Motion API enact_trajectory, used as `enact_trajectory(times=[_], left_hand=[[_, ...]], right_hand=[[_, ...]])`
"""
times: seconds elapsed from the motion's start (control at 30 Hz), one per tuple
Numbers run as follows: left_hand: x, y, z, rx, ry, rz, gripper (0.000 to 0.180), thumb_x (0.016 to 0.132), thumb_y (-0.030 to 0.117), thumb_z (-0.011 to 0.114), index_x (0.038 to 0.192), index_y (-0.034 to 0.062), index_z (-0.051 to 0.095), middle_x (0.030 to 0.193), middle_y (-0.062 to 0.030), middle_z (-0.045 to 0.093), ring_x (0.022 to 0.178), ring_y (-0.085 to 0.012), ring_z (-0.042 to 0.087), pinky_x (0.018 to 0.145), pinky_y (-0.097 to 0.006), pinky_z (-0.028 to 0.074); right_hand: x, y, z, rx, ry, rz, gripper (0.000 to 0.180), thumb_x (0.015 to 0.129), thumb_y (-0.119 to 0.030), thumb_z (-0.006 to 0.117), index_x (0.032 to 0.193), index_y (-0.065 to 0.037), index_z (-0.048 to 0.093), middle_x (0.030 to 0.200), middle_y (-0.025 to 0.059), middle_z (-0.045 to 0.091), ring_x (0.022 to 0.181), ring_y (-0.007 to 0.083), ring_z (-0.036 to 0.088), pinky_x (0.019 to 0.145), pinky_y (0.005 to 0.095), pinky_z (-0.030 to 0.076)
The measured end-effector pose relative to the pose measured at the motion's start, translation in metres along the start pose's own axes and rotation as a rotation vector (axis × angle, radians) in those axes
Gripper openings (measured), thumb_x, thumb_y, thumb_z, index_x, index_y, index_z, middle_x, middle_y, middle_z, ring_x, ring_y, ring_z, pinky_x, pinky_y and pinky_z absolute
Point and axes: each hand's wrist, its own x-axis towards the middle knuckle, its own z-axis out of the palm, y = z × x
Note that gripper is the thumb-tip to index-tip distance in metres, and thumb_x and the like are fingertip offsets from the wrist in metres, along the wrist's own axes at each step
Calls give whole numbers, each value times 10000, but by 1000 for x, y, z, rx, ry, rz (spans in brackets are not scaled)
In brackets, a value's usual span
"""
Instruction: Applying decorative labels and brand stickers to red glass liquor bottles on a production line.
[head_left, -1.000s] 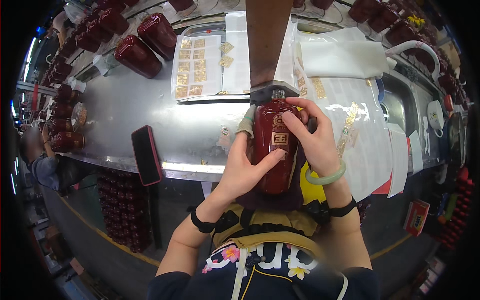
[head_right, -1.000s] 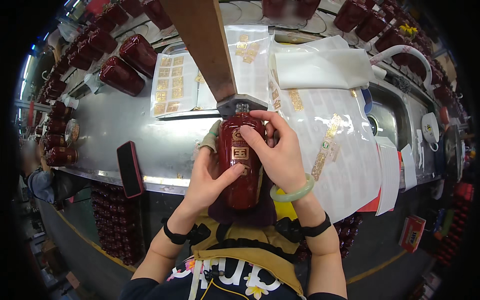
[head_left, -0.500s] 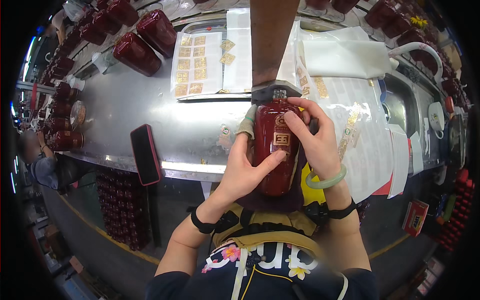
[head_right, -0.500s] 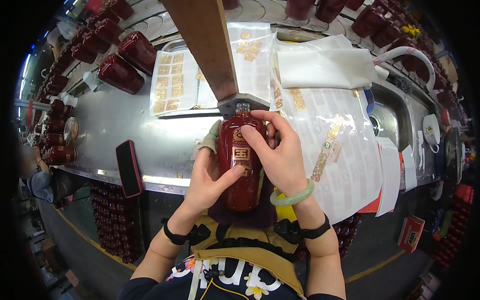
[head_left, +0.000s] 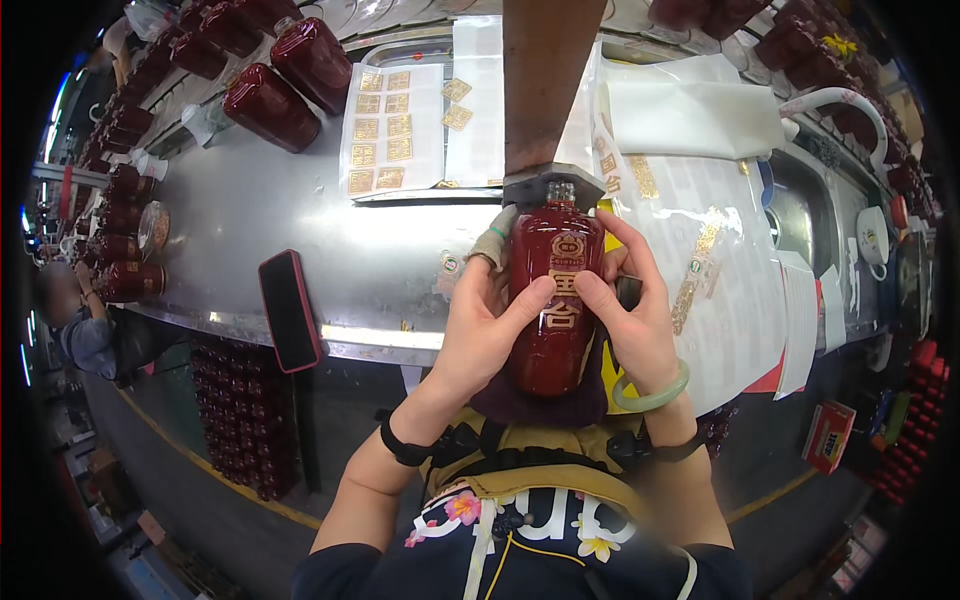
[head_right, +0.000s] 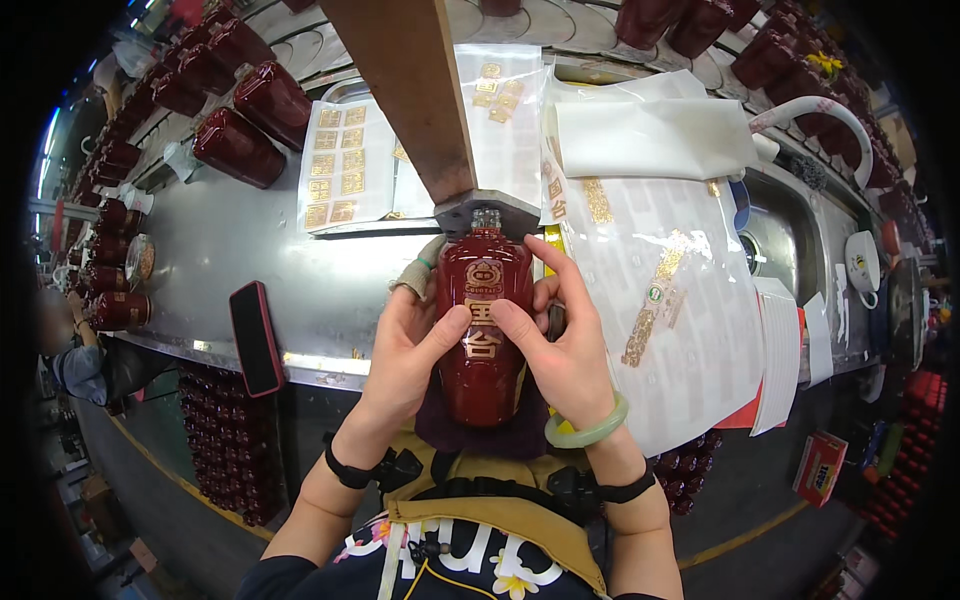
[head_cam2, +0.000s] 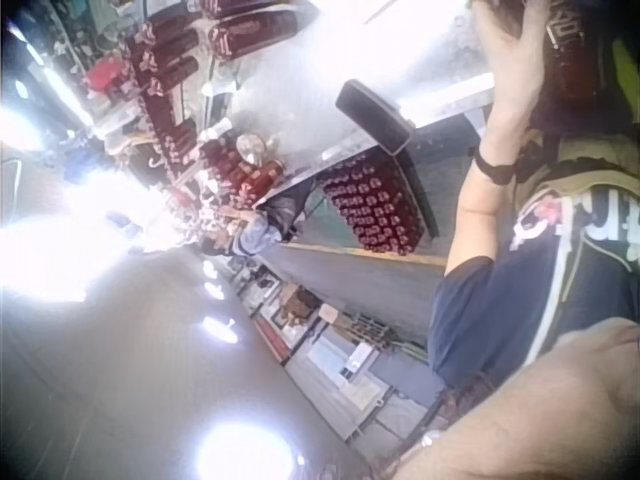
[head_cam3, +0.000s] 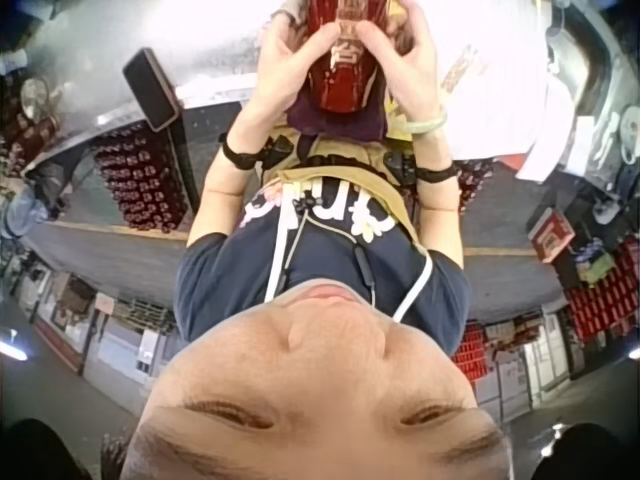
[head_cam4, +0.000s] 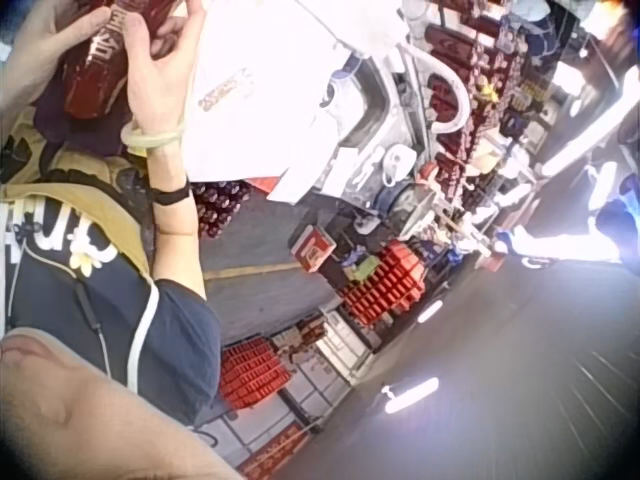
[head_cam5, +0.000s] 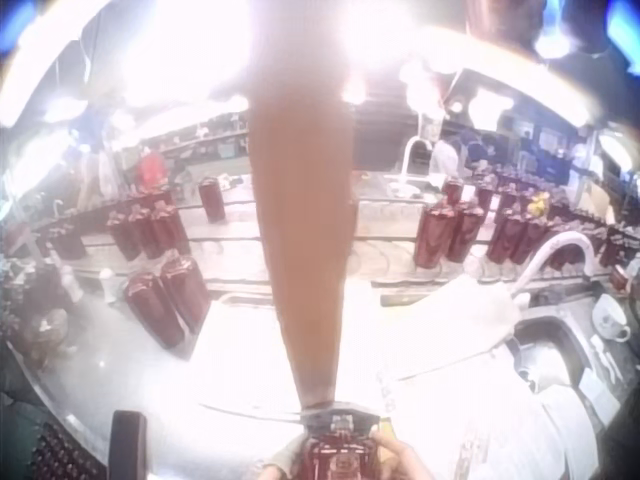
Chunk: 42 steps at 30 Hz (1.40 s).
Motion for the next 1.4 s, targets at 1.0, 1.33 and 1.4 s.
enact_trajectory(times=[1.0,1.33,1.4], left_hand=[[-1,0,8,64,53,71,785,997,76,720,1612,-77,258,1528,-191,489,1371,-227,549,1154,-390,466],[3,-1,15,176,115,106,811,907,52,795,1555,-84,327,1421,-181,566,1267,-215,626,1057,-357,542],[3,-1,15,190,115,110,809,903,52,794,1552,-82,329,1412,-179,570,1257,-214,631,1048,-356,545]], right_hand=[[13,-11,-18,47,-85,51,548,993,-143,732,1496,-37,543,936,-55,461,856,55,452,795,203,393],[54,-65,-31,-709,-25,-860,361,812,153,687,1129,-17,722,1028,98,735,922,257,679,766,352,550],[54,-76,-19,-776,-78,-957,346,764,93,705,1075,-51,751,1030,88,729,906,293,657,781,368,562]])
